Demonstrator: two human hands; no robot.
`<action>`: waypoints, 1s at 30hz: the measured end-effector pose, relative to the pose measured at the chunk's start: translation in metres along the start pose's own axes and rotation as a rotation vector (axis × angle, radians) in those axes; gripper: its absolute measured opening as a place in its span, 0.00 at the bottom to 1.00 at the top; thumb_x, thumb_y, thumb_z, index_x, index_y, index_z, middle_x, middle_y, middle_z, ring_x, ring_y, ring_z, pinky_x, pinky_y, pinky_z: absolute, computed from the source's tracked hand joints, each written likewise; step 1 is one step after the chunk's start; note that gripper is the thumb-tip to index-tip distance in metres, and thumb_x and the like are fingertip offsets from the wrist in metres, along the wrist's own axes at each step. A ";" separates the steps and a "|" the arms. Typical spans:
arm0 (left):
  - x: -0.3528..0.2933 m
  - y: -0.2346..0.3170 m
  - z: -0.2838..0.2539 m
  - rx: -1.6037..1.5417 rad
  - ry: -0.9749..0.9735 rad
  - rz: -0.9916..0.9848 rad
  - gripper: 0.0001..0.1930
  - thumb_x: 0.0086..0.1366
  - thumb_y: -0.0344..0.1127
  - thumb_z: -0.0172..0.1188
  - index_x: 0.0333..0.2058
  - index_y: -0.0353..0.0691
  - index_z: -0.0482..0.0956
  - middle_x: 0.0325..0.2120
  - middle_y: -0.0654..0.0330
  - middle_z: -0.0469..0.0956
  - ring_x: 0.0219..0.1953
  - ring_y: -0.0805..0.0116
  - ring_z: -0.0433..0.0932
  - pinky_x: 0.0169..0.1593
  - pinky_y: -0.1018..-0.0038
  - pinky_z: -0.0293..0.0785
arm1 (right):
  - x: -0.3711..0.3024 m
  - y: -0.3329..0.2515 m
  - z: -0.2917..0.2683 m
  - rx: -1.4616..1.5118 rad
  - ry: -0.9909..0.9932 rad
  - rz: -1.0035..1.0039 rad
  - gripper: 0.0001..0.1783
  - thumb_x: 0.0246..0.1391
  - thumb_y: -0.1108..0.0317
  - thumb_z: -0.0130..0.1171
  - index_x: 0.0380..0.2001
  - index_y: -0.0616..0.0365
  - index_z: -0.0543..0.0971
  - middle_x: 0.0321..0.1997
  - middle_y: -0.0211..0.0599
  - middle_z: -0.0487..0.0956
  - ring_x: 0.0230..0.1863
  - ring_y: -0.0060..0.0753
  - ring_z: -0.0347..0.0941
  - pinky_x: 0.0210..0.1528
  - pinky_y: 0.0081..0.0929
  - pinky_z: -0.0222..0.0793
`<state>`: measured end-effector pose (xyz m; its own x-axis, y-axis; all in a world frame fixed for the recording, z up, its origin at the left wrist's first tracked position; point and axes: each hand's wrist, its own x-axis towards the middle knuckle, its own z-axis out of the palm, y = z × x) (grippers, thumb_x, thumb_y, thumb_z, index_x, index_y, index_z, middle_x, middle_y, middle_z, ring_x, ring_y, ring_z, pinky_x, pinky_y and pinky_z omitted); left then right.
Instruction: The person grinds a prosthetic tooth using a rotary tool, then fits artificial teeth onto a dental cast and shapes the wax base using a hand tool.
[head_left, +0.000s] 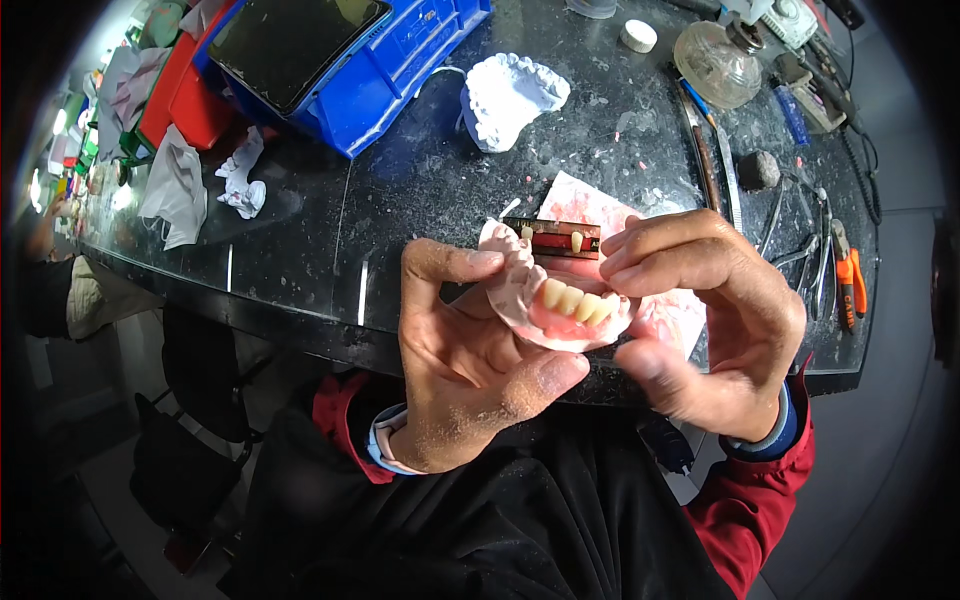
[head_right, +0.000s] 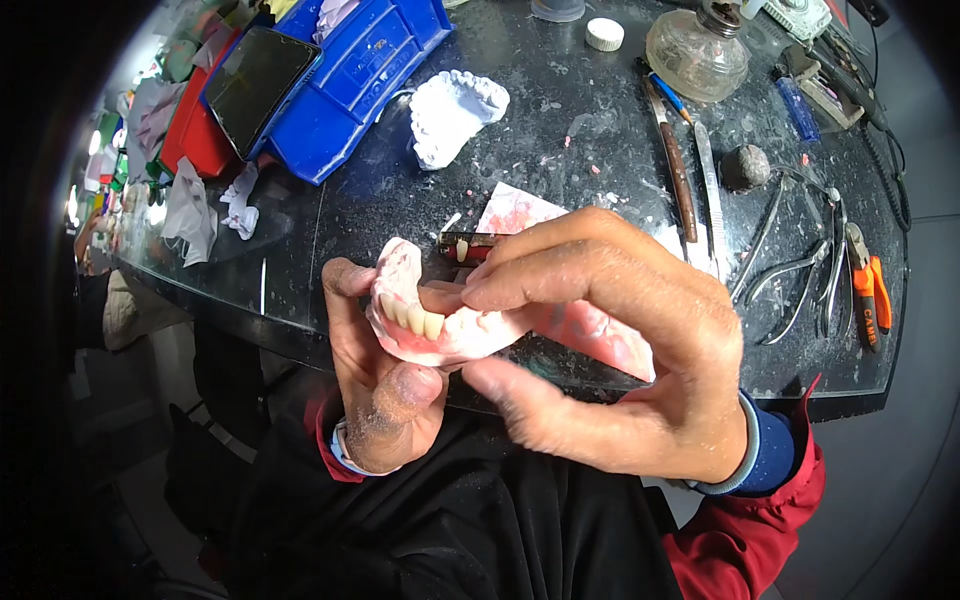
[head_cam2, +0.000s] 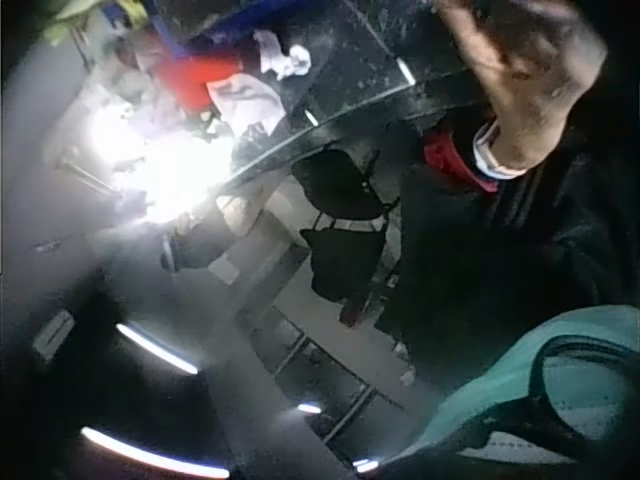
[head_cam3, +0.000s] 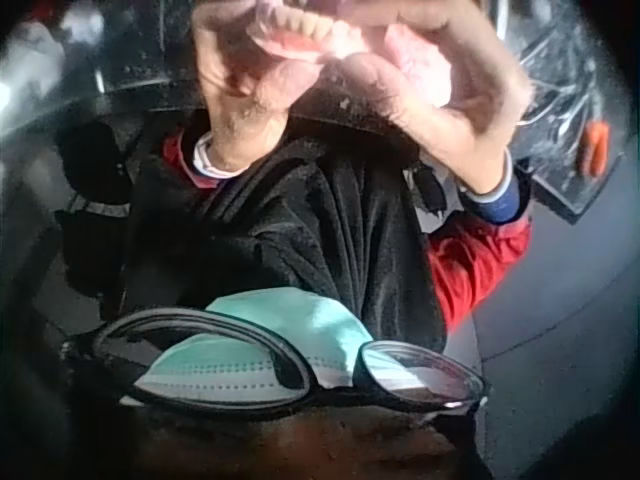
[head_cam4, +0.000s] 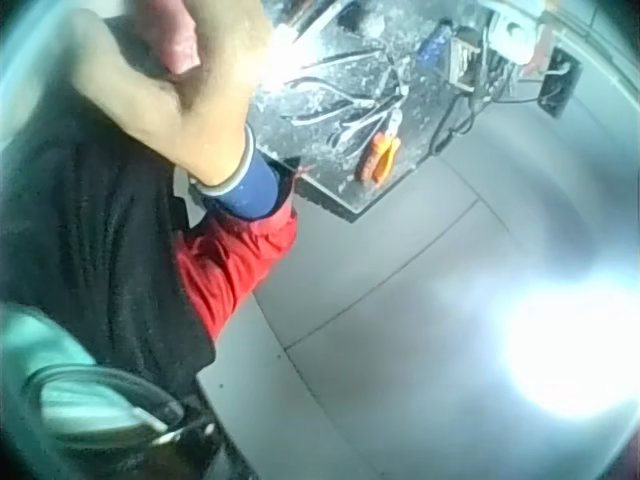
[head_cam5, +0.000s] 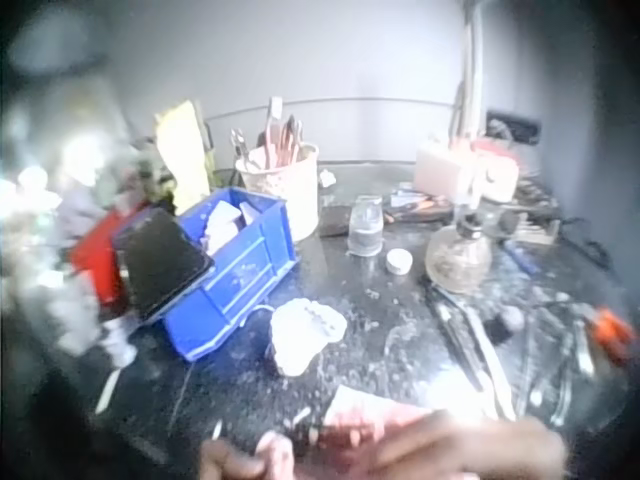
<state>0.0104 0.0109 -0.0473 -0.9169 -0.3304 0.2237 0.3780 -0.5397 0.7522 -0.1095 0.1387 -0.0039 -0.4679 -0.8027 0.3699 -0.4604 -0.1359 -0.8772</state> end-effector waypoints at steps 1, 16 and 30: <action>0.001 0.001 0.003 -0.008 0.014 0.004 0.31 0.48 0.15 0.56 0.46 0.44 0.51 0.44 0.46 0.63 0.46 0.59 0.69 0.50 0.65 0.69 | 0.001 0.001 -0.002 0.035 0.001 -0.013 0.13 0.37 0.73 0.61 0.29 0.67 0.74 0.33 0.46 0.73 0.38 0.37 0.70 0.46 0.33 0.64; 0.002 -0.004 0.003 0.125 0.027 0.072 0.29 0.48 0.15 0.56 0.45 0.41 0.53 0.42 0.48 0.64 0.44 0.62 0.71 0.48 0.70 0.71 | -0.001 0.000 0.002 0.082 0.030 0.061 0.13 0.36 0.77 0.61 0.30 0.68 0.73 0.34 0.45 0.73 0.39 0.34 0.71 0.46 0.30 0.66; -0.001 -0.004 -0.001 0.195 0.066 0.106 0.28 0.45 0.15 0.60 0.42 0.38 0.55 0.41 0.49 0.66 0.44 0.62 0.72 0.44 0.70 0.75 | 0.000 -0.001 0.004 0.193 0.062 0.192 0.13 0.38 0.74 0.61 0.30 0.69 0.73 0.34 0.45 0.73 0.39 0.34 0.71 0.46 0.30 0.65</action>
<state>0.0102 0.0126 -0.0514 -0.8605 -0.4310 0.2716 0.4343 -0.3418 0.8334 -0.1061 0.1370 -0.0038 -0.5805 -0.7883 0.2041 -0.2094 -0.0977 -0.9729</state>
